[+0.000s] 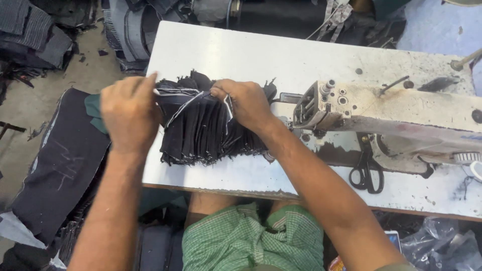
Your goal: Bundling cut fabric shoe upper components together using a strip of scrap material.
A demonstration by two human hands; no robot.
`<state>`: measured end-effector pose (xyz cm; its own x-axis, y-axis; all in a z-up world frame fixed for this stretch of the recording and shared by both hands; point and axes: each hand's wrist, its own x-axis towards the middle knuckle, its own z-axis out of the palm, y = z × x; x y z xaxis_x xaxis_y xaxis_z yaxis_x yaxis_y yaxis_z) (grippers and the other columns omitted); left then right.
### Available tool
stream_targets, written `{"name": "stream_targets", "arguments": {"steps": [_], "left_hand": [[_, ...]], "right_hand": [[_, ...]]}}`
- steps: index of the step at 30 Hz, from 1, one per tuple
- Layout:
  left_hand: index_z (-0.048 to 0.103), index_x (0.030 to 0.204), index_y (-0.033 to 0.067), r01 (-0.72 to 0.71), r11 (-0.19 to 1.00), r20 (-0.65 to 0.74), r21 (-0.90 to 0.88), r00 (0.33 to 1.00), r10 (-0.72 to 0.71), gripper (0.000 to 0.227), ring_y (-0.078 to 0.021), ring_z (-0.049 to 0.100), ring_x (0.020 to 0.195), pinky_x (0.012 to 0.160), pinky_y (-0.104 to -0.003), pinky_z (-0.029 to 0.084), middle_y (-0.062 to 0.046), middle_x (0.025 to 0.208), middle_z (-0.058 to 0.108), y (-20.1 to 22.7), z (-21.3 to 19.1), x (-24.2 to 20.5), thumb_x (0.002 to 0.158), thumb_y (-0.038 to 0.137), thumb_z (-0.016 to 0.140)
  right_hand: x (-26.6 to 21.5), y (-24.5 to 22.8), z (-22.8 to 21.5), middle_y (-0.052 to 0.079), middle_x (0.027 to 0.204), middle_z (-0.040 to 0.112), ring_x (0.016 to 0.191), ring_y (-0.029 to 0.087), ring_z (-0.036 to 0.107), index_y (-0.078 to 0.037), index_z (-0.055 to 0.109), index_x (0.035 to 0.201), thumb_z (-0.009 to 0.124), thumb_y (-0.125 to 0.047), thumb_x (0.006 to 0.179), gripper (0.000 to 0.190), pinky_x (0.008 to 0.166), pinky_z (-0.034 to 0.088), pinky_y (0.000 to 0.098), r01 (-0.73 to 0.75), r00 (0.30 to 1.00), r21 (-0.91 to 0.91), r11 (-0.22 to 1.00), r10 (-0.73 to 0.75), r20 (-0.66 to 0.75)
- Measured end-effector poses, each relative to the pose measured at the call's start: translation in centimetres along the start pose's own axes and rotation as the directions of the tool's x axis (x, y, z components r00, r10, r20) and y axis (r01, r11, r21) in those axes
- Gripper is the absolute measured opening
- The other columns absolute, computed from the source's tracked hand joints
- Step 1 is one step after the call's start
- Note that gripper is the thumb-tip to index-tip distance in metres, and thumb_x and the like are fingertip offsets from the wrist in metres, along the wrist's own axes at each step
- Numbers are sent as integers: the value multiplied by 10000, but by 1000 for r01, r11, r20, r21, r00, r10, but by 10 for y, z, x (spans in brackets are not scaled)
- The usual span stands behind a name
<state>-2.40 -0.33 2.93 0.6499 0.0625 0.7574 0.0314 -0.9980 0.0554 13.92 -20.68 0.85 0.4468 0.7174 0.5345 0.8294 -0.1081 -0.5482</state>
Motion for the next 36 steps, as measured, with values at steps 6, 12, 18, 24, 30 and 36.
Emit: {"name": "stream_targets", "arguments": {"steps": [6,12,18,24,30,36], "left_hand": [[776,1303,132,123,992,393,24,911,-123,274,-311,663,725,674,-413,500,-142,861,701,-26,-38,-2,1064,189,655],[813,986,87,789,615,826,-3,349,-443,289,-191,539,547,520,-364,442,-86,627,633,-63,-56,-6,966,341,678],[740,986,-4,954,264,704,-141,284,-650,336,-170,532,636,589,-334,407,-83,697,601,-151,-32,-142,1056,312,649],[509,892,89,539,-470,580,-700,44,-814,256,-191,780,852,790,-394,629,-65,892,713,-59,-15,-95,1028,298,566],[451,1293,-40,687,429,-77,-586,480,-874,592,-324,663,1100,959,-443,557,-155,1175,594,-63,36,-135,993,329,802],[844,1029,53,880,410,571,240,214,-792,728,-390,686,993,882,-508,497,-235,1001,756,0,20,-38,1032,678,470]], "right_hand": [[-25,43,-1,24,628,563,590,197,592,-135,560,697,336,-600,1074,639,566,488,386,-24,998,-257,966,39,56],[-15,41,7,9,627,532,557,179,519,-133,541,660,392,-600,1052,628,504,443,382,-43,996,-221,974,59,69],[-52,59,-11,47,736,648,661,171,611,-141,673,784,583,-423,1044,394,630,528,362,-740,671,5,672,740,-53],[-52,78,20,41,808,700,809,156,676,-66,647,880,734,-362,923,311,759,541,367,-573,490,802,165,854,174],[-51,76,17,64,861,753,844,144,690,-91,642,998,764,-366,855,333,756,507,313,-528,498,846,76,835,236],[-56,88,22,55,833,735,856,155,674,-38,649,1040,802,-359,868,395,795,505,336,-535,498,842,70,831,247]]}}
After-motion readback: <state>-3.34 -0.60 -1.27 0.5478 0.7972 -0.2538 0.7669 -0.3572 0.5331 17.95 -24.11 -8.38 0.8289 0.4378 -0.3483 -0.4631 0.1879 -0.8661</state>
